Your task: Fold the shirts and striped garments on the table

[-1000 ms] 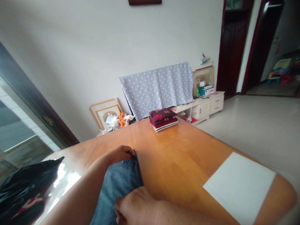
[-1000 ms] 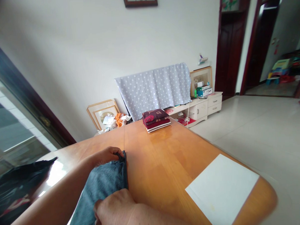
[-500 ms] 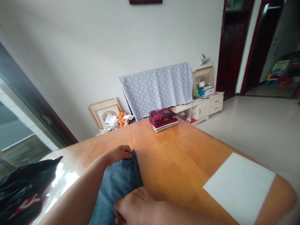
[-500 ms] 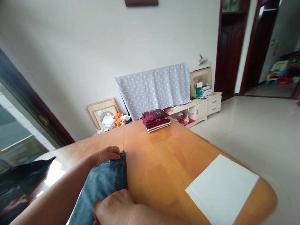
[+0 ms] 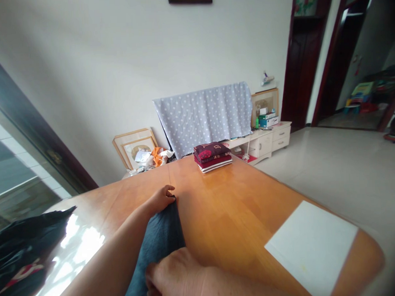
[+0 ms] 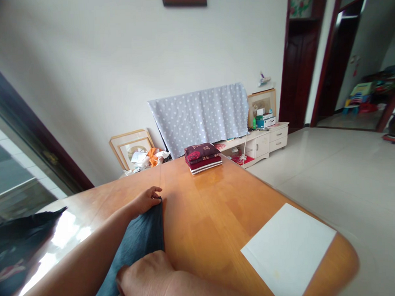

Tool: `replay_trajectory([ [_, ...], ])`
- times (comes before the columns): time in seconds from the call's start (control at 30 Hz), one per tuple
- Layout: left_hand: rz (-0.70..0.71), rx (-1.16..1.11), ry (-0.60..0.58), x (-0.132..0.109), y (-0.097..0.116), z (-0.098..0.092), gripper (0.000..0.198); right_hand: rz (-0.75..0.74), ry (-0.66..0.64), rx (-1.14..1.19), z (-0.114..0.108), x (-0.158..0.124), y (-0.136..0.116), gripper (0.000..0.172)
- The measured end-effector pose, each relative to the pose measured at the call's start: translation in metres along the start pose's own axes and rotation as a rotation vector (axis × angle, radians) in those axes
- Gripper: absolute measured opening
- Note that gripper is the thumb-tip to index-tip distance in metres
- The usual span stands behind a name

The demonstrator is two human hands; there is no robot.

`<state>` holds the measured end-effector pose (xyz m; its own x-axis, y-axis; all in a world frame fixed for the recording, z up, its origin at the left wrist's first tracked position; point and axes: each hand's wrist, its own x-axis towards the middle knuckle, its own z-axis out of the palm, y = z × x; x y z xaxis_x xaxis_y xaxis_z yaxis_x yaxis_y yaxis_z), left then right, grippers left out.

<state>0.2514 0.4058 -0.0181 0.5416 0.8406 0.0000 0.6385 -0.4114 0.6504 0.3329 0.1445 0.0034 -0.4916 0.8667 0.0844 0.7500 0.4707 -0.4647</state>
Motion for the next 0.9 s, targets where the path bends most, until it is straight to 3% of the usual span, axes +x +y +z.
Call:
replay_trajectory([
  [0.53, 0.006, 0.189, 0.218, -0.007, -0.010, 0.001, 0.039, 0.031, 0.001, 0.062, 0.003, -0.002, 0.003, 0.038],
  [0.73, -0.084, 0.130, 0.290, -0.018, -0.022, -0.025, 0.045, 0.033, 0.019, 0.053, 0.004, -0.003, 0.002, 0.032],
  [0.9, -0.195, 0.116, 0.318, -0.049, -0.045, -0.053, 0.045, 0.051, 0.030, 0.063, -0.001, -0.006, -0.001, 0.030],
])
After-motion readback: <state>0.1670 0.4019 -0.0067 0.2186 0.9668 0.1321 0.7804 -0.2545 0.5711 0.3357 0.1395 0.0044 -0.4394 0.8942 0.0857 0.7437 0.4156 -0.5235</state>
